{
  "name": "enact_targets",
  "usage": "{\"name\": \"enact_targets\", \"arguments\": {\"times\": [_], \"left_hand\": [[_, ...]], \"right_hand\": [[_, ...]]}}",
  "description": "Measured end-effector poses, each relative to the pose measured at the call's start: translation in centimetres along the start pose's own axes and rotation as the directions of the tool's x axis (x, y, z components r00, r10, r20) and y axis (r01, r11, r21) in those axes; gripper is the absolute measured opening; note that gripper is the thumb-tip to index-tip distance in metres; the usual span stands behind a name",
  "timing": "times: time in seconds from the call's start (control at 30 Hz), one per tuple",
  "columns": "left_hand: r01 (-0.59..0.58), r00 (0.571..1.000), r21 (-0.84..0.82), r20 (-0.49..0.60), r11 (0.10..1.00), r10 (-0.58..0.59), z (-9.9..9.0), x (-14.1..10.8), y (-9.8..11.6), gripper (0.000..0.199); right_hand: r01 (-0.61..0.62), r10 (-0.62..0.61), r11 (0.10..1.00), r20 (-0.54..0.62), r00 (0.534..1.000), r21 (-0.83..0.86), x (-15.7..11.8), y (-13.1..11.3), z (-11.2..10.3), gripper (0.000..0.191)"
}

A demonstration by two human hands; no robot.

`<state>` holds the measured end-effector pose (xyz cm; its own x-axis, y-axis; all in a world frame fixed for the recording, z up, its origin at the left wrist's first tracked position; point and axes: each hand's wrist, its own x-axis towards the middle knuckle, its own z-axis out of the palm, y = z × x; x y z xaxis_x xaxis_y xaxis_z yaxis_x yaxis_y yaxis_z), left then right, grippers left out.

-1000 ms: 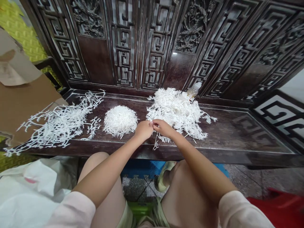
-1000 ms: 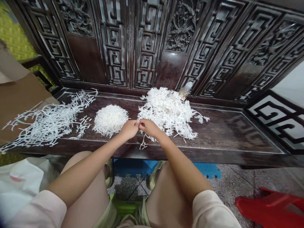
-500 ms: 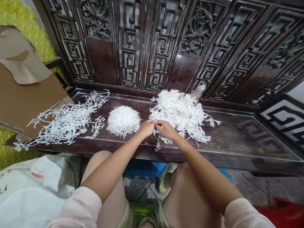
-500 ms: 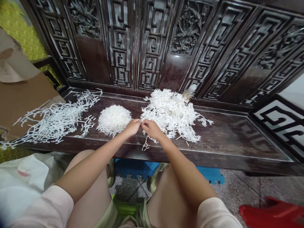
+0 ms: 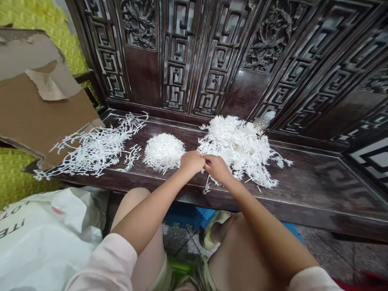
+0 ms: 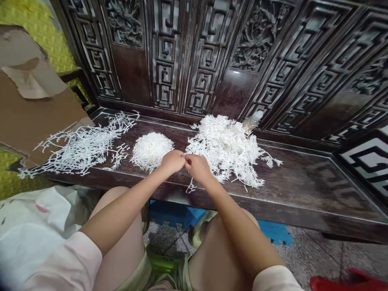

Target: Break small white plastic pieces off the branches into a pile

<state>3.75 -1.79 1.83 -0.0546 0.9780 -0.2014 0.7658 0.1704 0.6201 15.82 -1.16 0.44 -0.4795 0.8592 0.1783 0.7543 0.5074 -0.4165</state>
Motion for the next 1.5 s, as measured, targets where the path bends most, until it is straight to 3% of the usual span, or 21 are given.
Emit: {"name": "enact_targets", "arguments": {"times": [0.07,0.2,0.4,0.67,0.9,0.97,1.03,1.07,1.1,1.17,1.27,1.3,1.37,1.43,1.5], "left_hand": [[-0.021,0.999,0.053,-0.024,0.998,0.022,-0.3,-0.4,0.2,0.031],[-0.068,0.981,0.133,-0.173,0.989,0.090,-0.1,-0.9,0.3,0.037],[-0.149,0.907,0.191,-0.365,0.970,0.211,0.7,-1.2,0.5,0.037],[-0.262,0.855,0.036,-0.454,0.964,0.250,0.3,-1.3,0.9,0.036],[-0.369,0.824,-0.165,-0.512,0.915,0.240,-0.8,-3.0,2.2,0.034],[-0.449,0.780,-0.160,-0.550,0.879,0.298,-1.6,-4.4,2.7,0.034],[-0.538,0.731,-0.157,-0.576,0.828,0.366,-2.8,-5.5,2.8,0.034],[-0.559,0.725,-0.179,-0.578,0.810,0.373,-3.5,-5.6,2.6,0.034],[-0.550,0.744,-0.226,-0.570,0.804,0.349,-4.1,-5.2,2.0,0.035],[-0.437,0.819,-0.360,-0.539,0.824,0.198,-5.3,-3.2,0.0,0.036],[-0.227,0.905,-0.504,-0.425,0.833,-0.011,-6.3,2.2,-4.6,0.033],[-0.170,0.917,-0.535,-0.393,0.828,-0.066,-6.4,4.0,-6.1,0.030],[-0.061,0.901,-0.540,-0.392,0.840,-0.187,-6.2,6.8,-8.9,0.020],[0.020,0.904,-0.457,-0.373,0.889,-0.211,-5.8,8.1,-10.9,0.018],[0.068,0.933,-0.324,-0.313,0.944,-0.175,-5.5,8.3,-12.0,0.023]], "right_hand": [[-0.012,0.012,1.000,-0.017,1.000,-0.027,0.0,-0.6,-0.3,0.022],[-0.073,0.070,0.997,-0.084,0.994,-0.039,-0.1,-1.4,-0.5,0.027],[-0.139,0.135,0.990,-0.162,0.978,-0.017,-0.3,-2.2,-0.4,0.024],[-0.147,0.205,0.961,-0.251,0.946,0.234,-0.4,-2.2,-0.4,0.017],[-0.052,0.240,0.846,-0.292,0.926,0.531,-0.4,-3.3,-0.8,0.016],[-0.151,0.364,0.801,-0.269,0.892,0.579,0.1,-1.8,-1.1,0.016],[-0.350,0.577,0.704,-0.210,0.790,0.618,0.5,0.8,-1.4,0.016],[-0.390,0.592,0.687,-0.161,0.790,0.614,0.6,2.3,-1.5,0.016],[-0.406,0.561,0.708,-0.112,0.820,0.578,0.6,3.7,-1.6,0.016],[-0.444,0.555,0.710,-0.045,0.831,0.546,0.2,5.7,-1.5,0.016],[-0.498,0.542,0.710,0.065,0.838,0.499,-0.1,5.8,-0.5,0.018],[-0.499,0.524,0.723,0.091,0.847,0.479,0.0,5.2,-0.1,0.019],[-0.467,0.470,0.764,0.112,0.876,0.444,0.3,3.9,0.7,0.022],[-0.419,0.411,0.801,0.116,0.904,0.427,0.8,2.7,1.4,0.023],[-0.387,0.368,0.820,0.130,0.921,0.421,1.0,2.1,1.8,0.024]]}}
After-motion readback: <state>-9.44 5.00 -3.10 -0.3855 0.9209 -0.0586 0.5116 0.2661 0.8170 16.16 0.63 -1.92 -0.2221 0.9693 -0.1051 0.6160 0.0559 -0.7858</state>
